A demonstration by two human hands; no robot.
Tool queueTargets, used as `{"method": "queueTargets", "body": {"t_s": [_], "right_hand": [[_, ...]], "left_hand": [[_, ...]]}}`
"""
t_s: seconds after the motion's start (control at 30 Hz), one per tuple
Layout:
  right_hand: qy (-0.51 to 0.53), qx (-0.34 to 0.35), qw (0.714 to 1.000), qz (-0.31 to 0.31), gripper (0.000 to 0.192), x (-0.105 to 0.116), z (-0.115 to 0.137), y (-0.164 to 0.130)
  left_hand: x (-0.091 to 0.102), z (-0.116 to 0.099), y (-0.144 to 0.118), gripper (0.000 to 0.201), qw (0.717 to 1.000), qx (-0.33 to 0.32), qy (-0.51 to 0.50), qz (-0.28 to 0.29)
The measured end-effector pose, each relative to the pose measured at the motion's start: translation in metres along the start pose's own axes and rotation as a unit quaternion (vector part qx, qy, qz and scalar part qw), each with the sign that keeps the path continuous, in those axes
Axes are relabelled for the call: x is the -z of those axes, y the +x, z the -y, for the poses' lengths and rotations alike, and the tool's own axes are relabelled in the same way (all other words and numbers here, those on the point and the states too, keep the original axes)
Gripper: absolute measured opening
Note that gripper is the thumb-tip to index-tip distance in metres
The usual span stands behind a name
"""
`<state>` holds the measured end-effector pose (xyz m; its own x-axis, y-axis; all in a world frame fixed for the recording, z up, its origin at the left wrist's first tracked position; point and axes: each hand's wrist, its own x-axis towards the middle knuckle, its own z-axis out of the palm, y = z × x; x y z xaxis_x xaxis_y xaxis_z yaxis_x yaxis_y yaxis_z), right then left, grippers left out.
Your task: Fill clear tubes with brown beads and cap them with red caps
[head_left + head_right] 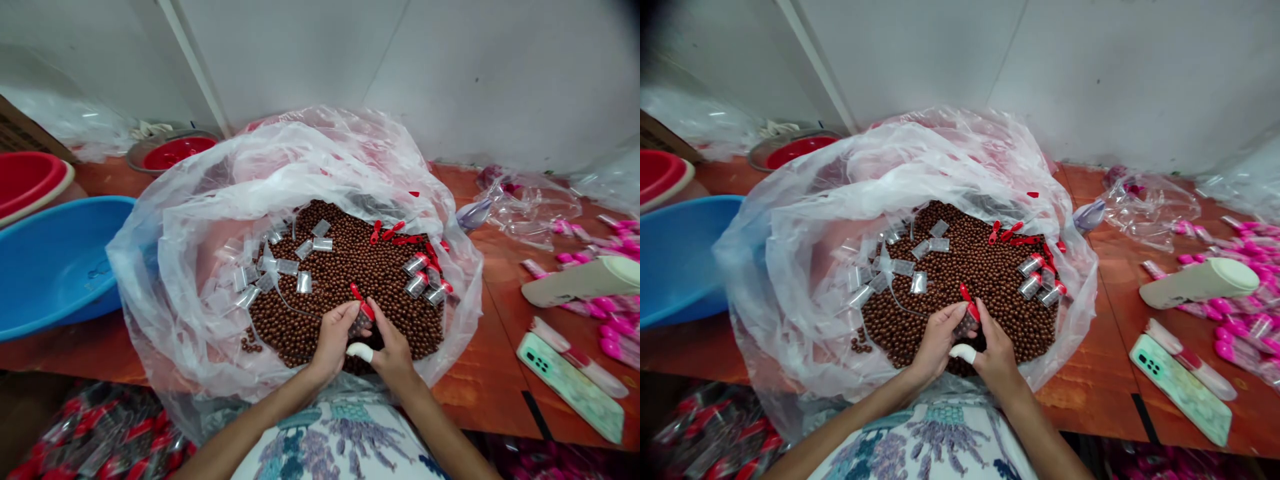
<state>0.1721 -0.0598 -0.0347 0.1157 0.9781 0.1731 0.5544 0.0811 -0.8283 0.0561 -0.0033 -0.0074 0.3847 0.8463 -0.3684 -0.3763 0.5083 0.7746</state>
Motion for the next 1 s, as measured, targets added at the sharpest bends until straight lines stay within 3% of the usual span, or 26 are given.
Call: {"method": "queueTargets", "body": {"t_s": [0.13,0.37,0.57,0.73,0.87,1.0], "right_hand": [[-0.031,0.000,0.999,-0.012,0.087,-0.004,-0.004,0.001],[-0.033,0.019,0.999,-0.029,0.073,0.003,-0.007,0.003],[-0.026,0.027,0.999,-0.036,0.067,0.001,-0.005,-0.001],[0.044,0.005,0.999,0.025,0.075,0.008,0.002,0.001],[0.160,-0.069,0.983,0.048,0.041,0.017,0.005,0.005],[0.226,-0.127,0.966,0.003,0.032,0.014,0.005,0.003]], "left_hand": [[-0.002,0.006,-0.004,0.037,1.000,-0.007,-0.001,-0.003],[0.003,0.009,-0.004,0.040,0.994,0.021,0.053,0.096],[0.002,0.009,-0.008,0.039,0.990,-0.008,0.097,0.098],[0.010,0.001,-0.006,0.042,0.986,0.005,0.122,0.115],[0.018,-0.002,-0.002,0.047,0.984,0.002,0.136,0.116],[0.021,-0.003,-0.003,0.057,0.973,0.009,0.164,0.163]]}}
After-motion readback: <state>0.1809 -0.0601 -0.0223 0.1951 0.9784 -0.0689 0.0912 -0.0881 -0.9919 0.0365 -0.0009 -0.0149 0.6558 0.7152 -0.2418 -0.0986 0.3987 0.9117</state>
